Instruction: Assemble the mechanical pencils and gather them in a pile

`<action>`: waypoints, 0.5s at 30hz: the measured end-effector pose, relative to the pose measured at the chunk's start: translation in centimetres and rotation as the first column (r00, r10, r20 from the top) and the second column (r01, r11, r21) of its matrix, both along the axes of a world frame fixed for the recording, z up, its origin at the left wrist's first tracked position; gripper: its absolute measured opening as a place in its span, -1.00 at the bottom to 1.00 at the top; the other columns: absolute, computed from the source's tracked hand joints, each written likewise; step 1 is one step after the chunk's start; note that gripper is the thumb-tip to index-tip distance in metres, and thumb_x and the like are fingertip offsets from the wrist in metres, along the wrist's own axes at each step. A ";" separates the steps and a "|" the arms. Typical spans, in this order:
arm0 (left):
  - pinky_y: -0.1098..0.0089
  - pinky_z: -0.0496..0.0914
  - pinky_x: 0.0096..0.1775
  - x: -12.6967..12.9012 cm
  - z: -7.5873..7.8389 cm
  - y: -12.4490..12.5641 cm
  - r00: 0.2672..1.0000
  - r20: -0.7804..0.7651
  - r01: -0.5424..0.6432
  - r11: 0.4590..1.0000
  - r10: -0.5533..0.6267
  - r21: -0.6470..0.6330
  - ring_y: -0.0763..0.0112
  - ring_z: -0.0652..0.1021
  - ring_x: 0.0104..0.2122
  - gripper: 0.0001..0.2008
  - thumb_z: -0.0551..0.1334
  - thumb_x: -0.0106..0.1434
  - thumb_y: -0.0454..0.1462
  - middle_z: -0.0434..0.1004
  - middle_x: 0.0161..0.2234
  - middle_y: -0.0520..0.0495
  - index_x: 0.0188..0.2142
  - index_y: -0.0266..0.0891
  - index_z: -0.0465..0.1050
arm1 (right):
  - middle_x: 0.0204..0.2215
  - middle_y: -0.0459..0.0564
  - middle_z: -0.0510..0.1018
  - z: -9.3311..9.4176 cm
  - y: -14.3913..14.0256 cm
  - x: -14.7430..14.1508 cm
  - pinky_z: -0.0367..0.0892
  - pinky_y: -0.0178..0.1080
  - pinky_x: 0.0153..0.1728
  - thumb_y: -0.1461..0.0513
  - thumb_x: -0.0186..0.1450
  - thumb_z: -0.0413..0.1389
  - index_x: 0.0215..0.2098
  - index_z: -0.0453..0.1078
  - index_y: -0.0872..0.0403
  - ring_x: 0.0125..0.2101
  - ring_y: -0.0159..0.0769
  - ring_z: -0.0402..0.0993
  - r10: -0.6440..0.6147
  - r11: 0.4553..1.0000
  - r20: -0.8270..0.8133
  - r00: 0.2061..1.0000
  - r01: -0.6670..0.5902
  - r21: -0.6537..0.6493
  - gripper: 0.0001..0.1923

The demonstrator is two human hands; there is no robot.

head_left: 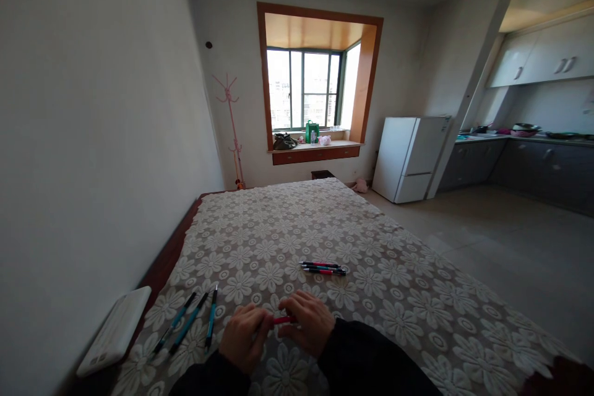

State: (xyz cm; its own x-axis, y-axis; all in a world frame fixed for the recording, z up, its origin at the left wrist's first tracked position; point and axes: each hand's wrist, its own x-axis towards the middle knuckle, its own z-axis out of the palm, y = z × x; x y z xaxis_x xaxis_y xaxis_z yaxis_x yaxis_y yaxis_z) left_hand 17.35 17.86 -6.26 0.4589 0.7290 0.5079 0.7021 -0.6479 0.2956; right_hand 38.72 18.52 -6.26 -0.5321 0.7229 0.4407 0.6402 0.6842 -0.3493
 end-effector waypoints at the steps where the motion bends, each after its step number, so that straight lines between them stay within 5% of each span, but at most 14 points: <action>1: 0.36 0.33 -0.37 0.0 0.0 0.0 1.000 0.002 0.003 1.000 -0.003 0.001 0.38 0.52 -0.44 -0.69 0.05 0.40 -0.27 0.51 -0.52 0.02 -0.47 -0.15 0.41 | -0.33 -0.07 0.55 0.0 0.0 0.0 0.25 -0.25 -0.25 0.02 0.35 0.16 -0.17 0.38 0.03 -0.29 -0.27 0.45 0.005 1.000 0.002 1.000 -0.005 0.009 -0.74; 7: 0.36 0.37 -0.32 0.2 0.1 -0.2 0.997 0.016 0.081 0.996 -0.081 0.023 0.34 0.55 -0.35 -0.86 0.21 0.33 -0.19 0.58 -0.42 0.02 -0.35 -0.11 0.47 | -0.57 -0.09 0.48 -0.4 -0.2 0.1 0.21 -0.27 -0.31 0.18 0.42 0.00 -0.50 0.31 0.05 -0.49 -0.34 0.41 -0.061 0.998 0.107 0.992 0.062 -0.007 -0.68; 12: 0.37 0.34 -0.32 0.2 -0.1 -0.2 1.000 0.015 0.006 1.000 -0.007 0.020 0.36 0.53 -0.38 -0.75 0.08 0.40 -0.25 0.55 -0.46 0.02 -0.40 -0.14 0.44 | -0.37 -0.07 0.56 -0.1 -0.2 0.1 0.24 -0.27 -0.26 0.07 0.38 0.11 -0.19 0.39 0.03 -0.32 -0.28 0.48 -0.039 0.999 0.008 0.999 0.039 -0.021 -0.80; 15: 0.38 0.32 -0.34 0.1 -0.1 0.0 1.000 0.008 0.010 0.999 -0.011 0.037 0.38 0.52 -0.41 -0.71 0.07 0.41 -0.23 0.53 -0.49 0.03 -0.42 -0.14 0.44 | -0.35 -0.07 0.56 -0.2 -0.1 0.2 0.23 -0.27 -0.25 0.10 0.36 0.15 -0.25 0.40 0.02 -0.29 -0.28 0.48 -0.018 1.000 0.007 1.000 0.018 0.009 -0.83</action>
